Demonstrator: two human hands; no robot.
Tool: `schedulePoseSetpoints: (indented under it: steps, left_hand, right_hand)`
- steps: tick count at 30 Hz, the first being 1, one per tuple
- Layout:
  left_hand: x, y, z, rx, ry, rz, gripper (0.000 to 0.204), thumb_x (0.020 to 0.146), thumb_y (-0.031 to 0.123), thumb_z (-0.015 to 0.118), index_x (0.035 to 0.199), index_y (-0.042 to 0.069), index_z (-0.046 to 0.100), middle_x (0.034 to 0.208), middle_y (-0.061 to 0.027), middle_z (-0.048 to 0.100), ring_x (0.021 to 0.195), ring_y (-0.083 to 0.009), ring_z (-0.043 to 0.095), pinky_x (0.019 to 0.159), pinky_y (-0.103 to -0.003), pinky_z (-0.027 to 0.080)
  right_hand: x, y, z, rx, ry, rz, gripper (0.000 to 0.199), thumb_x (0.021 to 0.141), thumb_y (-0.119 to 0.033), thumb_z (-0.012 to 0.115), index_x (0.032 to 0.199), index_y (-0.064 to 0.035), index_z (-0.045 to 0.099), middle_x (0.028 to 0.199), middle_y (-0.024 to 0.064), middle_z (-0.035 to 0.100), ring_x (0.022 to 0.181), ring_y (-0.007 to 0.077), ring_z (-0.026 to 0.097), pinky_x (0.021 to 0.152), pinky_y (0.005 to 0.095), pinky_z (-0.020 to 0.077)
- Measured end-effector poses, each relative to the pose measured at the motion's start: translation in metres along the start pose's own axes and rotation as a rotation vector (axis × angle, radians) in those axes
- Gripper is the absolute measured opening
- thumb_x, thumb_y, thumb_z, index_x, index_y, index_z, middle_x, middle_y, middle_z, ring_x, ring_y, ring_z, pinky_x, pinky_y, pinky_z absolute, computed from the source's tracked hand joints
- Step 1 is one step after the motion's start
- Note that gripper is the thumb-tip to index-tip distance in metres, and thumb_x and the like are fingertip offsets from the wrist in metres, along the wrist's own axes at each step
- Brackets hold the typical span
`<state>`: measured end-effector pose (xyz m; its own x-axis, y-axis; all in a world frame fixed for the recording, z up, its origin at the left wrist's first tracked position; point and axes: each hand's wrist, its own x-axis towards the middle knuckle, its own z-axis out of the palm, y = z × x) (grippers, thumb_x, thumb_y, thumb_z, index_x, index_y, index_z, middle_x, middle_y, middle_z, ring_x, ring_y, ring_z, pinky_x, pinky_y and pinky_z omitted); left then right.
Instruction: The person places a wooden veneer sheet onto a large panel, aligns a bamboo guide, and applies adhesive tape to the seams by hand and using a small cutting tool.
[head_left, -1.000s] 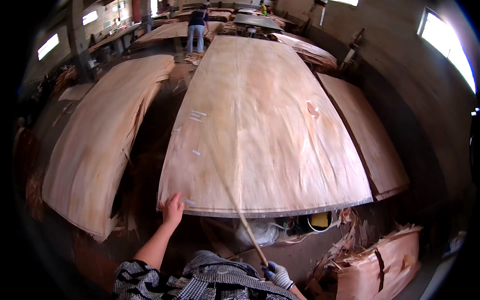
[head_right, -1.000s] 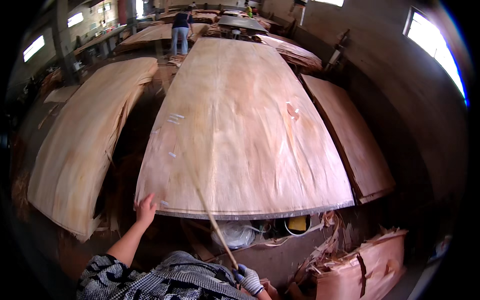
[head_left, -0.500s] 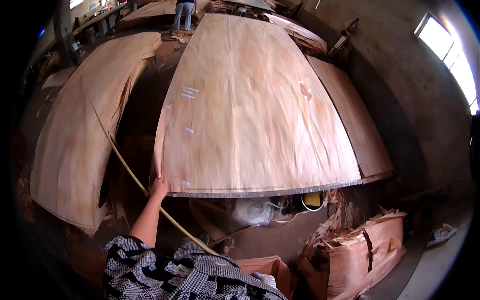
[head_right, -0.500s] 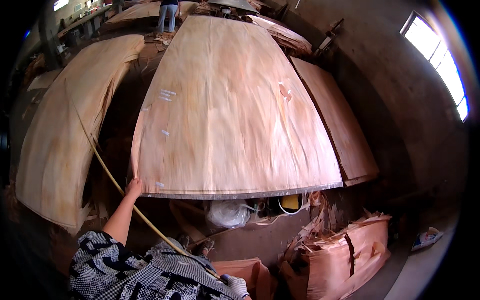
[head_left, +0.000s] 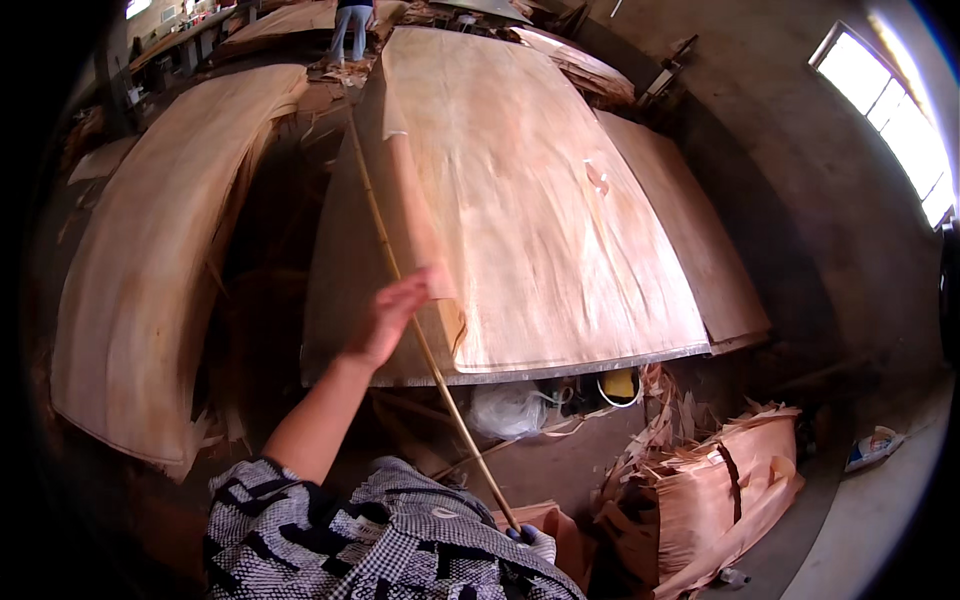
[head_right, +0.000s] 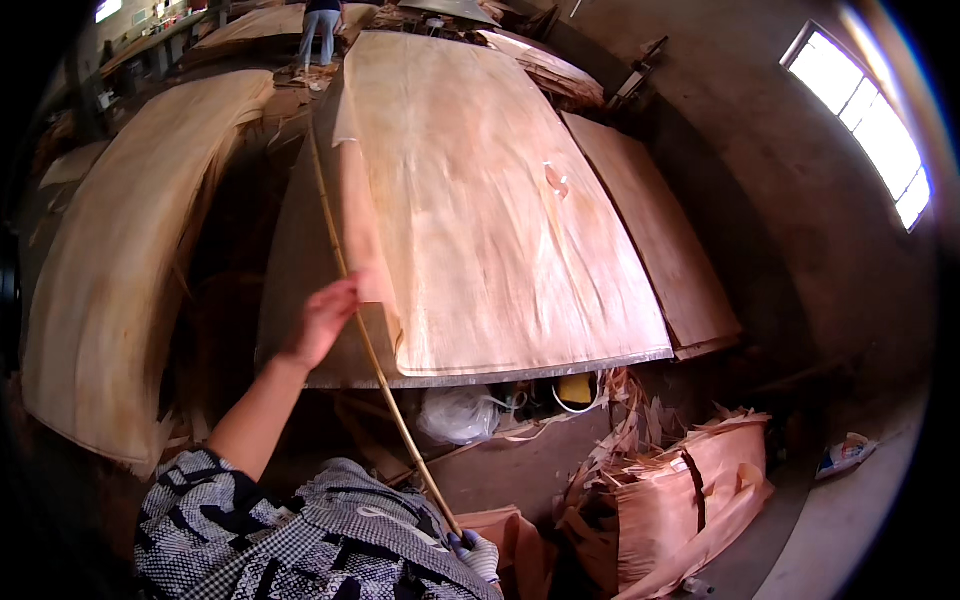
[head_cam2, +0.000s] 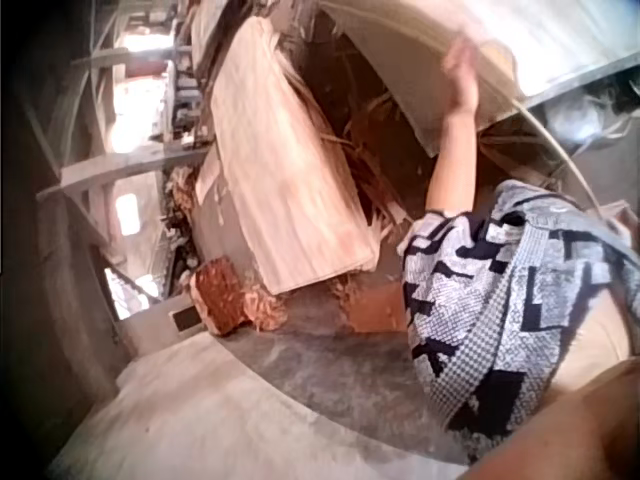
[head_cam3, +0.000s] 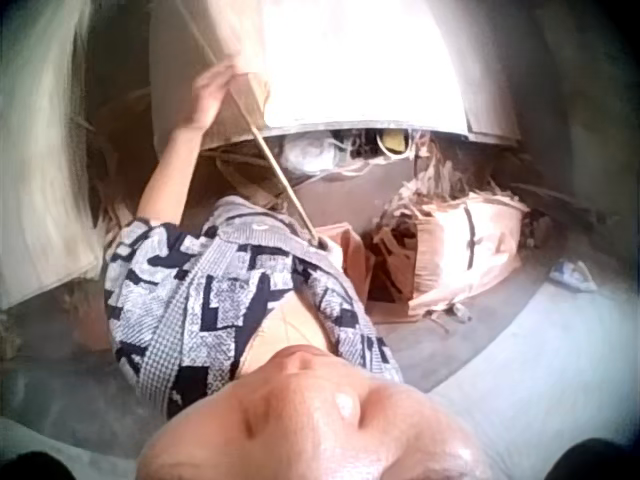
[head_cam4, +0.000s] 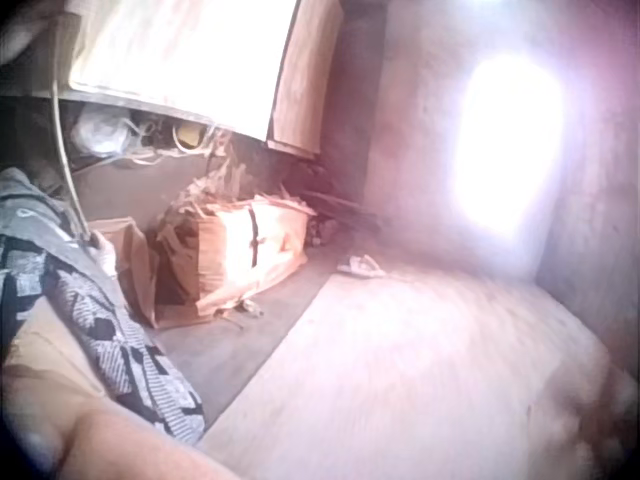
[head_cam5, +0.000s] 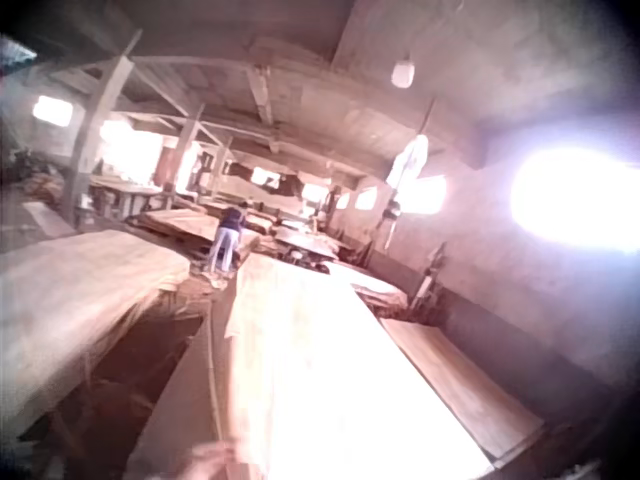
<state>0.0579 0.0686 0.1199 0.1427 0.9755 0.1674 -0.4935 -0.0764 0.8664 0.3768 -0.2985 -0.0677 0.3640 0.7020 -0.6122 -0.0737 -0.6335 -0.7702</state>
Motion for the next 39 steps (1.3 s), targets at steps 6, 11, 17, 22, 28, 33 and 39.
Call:
schedulePoseSetpoints:
  steps: [6, 11, 17, 22, 28, 33, 39]
  left_hand:
    - [-0.081, 0.001, -0.107, -0.410, 0.352, -0.165, 0.040, 0.088, 0.038, 0.048, 0.114, 0.009, 0.057, 0.113, -0.0004, 0.058, 0.101, -0.0147, 0.053, 0.091, -0.032, 0.040]
    - [-0.103, -0.052, -0.155, -0.228, 0.552, -0.408, 0.039, 0.088, 0.040, 0.048, 0.113, 0.011, 0.056, 0.118, 0.0027, 0.055, 0.100, -0.0154, 0.054, 0.089, -0.032, 0.039]
    - [-0.089, -0.074, -0.143, 0.325, 0.648, -0.566, 0.028, 0.090, 0.031, 0.047, 0.100, 0.008, 0.061, 0.084, 0.0013, 0.055, 0.072, -0.0106, 0.053, 0.069, -0.030, 0.045]
    - [-0.075, -0.080, -0.120, 0.510, 0.590, -0.659, 0.025, 0.087, 0.024, 0.048, 0.096, 0.006, 0.063, 0.078, 0.0001, 0.051, 0.066, -0.0100, 0.050, 0.066, -0.028, 0.047]
    - [-0.061, -0.097, -0.120, 0.643, 0.650, -0.700, 0.022, 0.084, 0.025, 0.052, 0.091, 0.010, 0.065, 0.073, -0.0005, 0.052, 0.064, -0.0111, 0.050, 0.059, -0.026, 0.047]
    - [-0.059, -0.099, -0.130, 0.914, 0.579, -0.807, 0.019, 0.080, 0.022, 0.055, 0.078, 0.008, 0.068, 0.059, -0.0012, 0.052, 0.050, -0.0105, 0.047, 0.044, -0.024, 0.041]
    - [-0.036, -0.101, -0.110, 0.919, 0.437, -0.857, 0.020, 0.083, 0.021, 0.055, 0.080, 0.007, 0.068, 0.063, -0.0014, 0.056, 0.054, -0.0092, 0.049, 0.048, -0.023, 0.041]
  right_hand:
    - [0.005, -0.059, 0.005, -0.178, 0.053, -0.073, 0.021, 0.079, -0.020, 0.068, 0.082, 0.0000, 0.065, 0.061, 0.0010, 0.059, 0.055, 0.0056, 0.048, 0.051, 0.0233, 0.0396]
    - [0.044, -0.167, 0.054, -0.006, -0.126, -0.054, 0.024, 0.078, -0.022, 0.068, 0.066, -0.0035, 0.059, 0.050, -0.0024, 0.050, 0.044, 0.0060, 0.044, 0.042, 0.0246, 0.0328]
    - [0.105, -0.228, 0.096, -0.186, -0.222, -0.271, 0.025, 0.080, -0.030, 0.067, 0.073, -0.0057, 0.063, 0.055, -0.0013, 0.053, 0.040, 0.0064, 0.041, 0.038, 0.0239, 0.0294]
    - [0.110, -0.207, -0.002, -0.160, -0.213, -0.238, 0.024, 0.081, -0.026, 0.066, 0.072, -0.0033, 0.063, 0.052, -0.0023, 0.050, 0.044, 0.0051, 0.043, 0.040, 0.0229, 0.0300]
    - [0.151, -0.233, -0.001, -0.017, -0.274, -0.208, 0.026, 0.080, -0.029, 0.066, 0.071, -0.0053, 0.061, 0.048, -0.0019, 0.045, 0.037, 0.0075, 0.038, 0.036, 0.0245, 0.0260]
    - [0.161, -0.283, 0.059, 0.150, -0.409, 0.004, 0.026, 0.082, -0.028, 0.064, 0.069, -0.0067, 0.059, 0.047, -0.0012, 0.045, 0.035, 0.0086, 0.037, 0.033, 0.0245, 0.0261]
    - [0.181, -0.302, 0.055, 0.167, -0.350, -0.091, 0.025, 0.081, -0.029, 0.064, 0.069, -0.0084, 0.059, 0.048, -0.0011, 0.045, 0.035, 0.0088, 0.038, 0.033, 0.0245, 0.0263]
